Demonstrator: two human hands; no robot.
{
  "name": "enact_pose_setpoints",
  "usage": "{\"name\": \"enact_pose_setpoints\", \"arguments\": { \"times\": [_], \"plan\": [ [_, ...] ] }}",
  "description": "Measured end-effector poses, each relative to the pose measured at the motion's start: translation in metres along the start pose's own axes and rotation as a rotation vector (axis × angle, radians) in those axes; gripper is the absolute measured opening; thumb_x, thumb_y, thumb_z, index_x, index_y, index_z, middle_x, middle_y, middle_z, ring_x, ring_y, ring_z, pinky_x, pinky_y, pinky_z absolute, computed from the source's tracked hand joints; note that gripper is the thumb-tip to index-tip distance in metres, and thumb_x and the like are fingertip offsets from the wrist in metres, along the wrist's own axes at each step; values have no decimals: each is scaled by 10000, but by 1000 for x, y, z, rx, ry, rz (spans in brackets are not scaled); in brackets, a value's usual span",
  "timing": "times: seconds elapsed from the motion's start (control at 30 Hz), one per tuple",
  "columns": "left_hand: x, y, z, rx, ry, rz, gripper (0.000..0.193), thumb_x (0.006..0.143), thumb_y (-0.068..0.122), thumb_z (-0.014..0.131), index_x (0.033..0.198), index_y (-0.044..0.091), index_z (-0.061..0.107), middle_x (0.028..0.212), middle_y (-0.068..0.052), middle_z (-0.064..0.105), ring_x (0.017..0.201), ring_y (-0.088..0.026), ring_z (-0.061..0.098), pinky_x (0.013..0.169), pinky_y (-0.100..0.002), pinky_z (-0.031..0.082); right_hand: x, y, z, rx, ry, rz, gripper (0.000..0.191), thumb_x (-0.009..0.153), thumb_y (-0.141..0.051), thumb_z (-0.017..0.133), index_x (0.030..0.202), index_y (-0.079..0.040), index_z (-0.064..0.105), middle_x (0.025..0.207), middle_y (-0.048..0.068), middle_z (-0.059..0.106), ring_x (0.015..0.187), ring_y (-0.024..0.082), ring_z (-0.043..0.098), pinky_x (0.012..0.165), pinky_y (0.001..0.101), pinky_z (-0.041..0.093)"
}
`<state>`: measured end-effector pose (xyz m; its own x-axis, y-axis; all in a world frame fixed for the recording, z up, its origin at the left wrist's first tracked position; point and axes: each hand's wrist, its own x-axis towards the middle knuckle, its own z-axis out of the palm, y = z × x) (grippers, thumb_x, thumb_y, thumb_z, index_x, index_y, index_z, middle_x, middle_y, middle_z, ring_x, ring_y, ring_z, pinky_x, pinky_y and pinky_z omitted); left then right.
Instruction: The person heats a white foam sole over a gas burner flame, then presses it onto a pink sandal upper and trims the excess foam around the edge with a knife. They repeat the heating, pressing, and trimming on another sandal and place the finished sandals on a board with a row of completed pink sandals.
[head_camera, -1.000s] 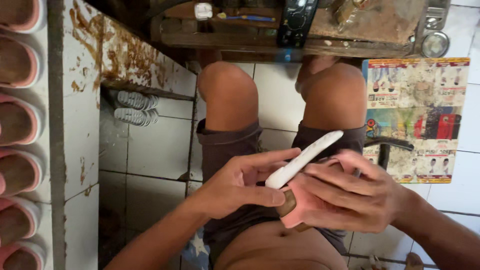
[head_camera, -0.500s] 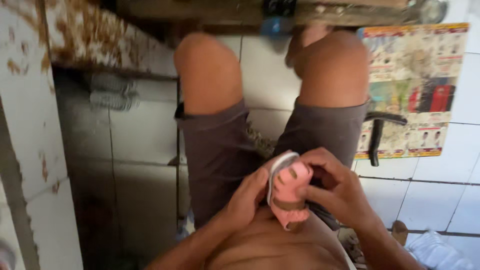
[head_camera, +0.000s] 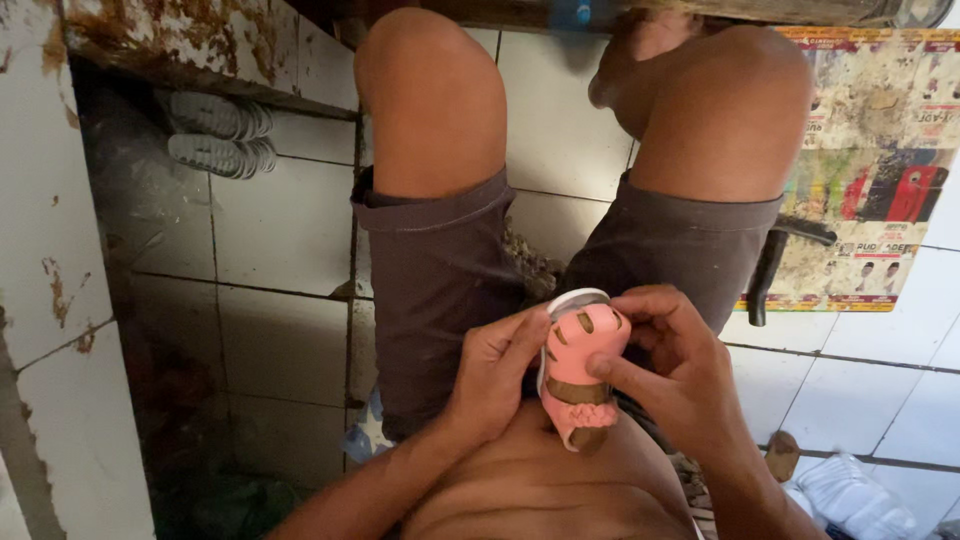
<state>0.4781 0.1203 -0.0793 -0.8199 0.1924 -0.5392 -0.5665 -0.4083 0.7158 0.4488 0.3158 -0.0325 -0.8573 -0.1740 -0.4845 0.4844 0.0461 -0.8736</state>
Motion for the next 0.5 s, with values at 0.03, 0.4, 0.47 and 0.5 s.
{"name": "enact_pose_setpoints", "arguments": {
  "times": [0.03,0.4,0.47,0.5],
  "plan": [
    [0,1,0,30,0,18,396,1101,269,508,1294,-20,697,1066,-17,732,958,-69,626,850,-258,547,0,-3,1,-11,6,19,478,806,34,793,1229,16,571,1193,100,628,1083,167,666,919,315,571],
    [-5,-5,-1,85,25,27,436,1114,303,477,1275,-34,703,1015,-24,734,895,-71,620,793,-252,540,-5,-7,8,-148,39,-77,480,801,13,814,1225,38,591,1208,109,585,1077,166,674,920,296,576],
    [-5,-7,-3,76,13,30,440,1114,302,469,1277,-38,695,1025,-24,734,905,-68,624,802,-252,542,-5,-4,9,-155,31,-114,476,809,15,812,1230,41,590,1213,110,577,1090,166,665,935,293,575],
    [-5,-8,-3,76,10,22,439,1109,301,463,1270,-38,692,1030,-24,739,914,-66,636,811,-252,550,-5,-3,9,-165,35,-133,473,813,19,809,1232,43,591,1217,112,574,1100,170,657,949,295,569]
  ]
}}
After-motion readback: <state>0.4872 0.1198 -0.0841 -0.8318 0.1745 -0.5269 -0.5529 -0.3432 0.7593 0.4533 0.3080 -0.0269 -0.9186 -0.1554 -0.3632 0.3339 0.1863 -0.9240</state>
